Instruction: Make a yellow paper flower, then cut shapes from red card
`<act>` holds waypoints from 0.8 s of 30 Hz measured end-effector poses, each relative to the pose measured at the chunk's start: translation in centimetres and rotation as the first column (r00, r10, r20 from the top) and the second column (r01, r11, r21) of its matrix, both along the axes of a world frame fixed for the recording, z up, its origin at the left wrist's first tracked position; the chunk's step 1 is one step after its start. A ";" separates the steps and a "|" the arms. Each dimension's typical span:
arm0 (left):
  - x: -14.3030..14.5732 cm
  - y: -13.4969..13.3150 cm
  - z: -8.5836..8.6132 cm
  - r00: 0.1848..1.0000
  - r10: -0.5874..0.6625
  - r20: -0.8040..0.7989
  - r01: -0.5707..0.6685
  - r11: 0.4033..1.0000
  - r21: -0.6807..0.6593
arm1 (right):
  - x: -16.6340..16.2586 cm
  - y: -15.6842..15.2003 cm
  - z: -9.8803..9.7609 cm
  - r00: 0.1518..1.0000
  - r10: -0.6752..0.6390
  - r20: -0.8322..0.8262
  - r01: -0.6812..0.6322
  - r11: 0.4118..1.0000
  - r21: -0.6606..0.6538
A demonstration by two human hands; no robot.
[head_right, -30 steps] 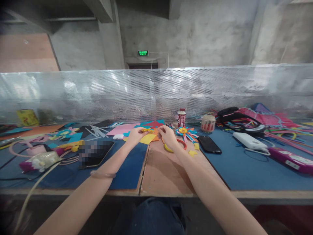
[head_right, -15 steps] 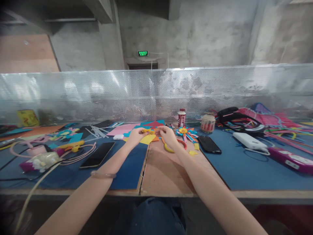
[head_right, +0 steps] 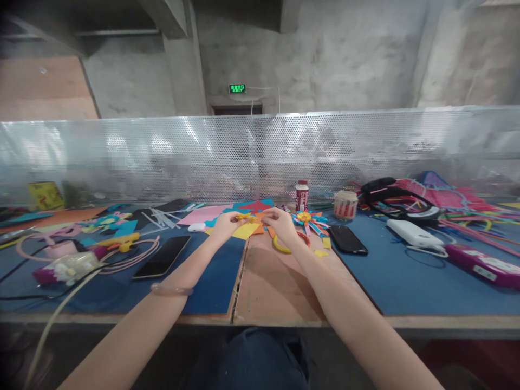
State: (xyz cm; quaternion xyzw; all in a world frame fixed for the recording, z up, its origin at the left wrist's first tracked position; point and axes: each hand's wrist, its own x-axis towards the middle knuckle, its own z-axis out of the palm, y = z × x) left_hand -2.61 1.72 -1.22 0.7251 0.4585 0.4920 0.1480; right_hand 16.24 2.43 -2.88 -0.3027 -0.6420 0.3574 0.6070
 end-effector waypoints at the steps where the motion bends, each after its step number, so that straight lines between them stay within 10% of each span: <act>1: 0.1 -0.1 0.1 1.000 0.004 0.001 -0.004 1.000 -0.002 | 0.0 -0.2 0.1 1.000 -0.002 -0.002 0.002 1.000 -0.012; 24: 0.3 -0.2 0.0 0.998 -0.029 0.064 0.031 0.999 -0.040 | 0.1 -0.7 0.7 0.982 -0.171 0.076 0.165 0.984 0.074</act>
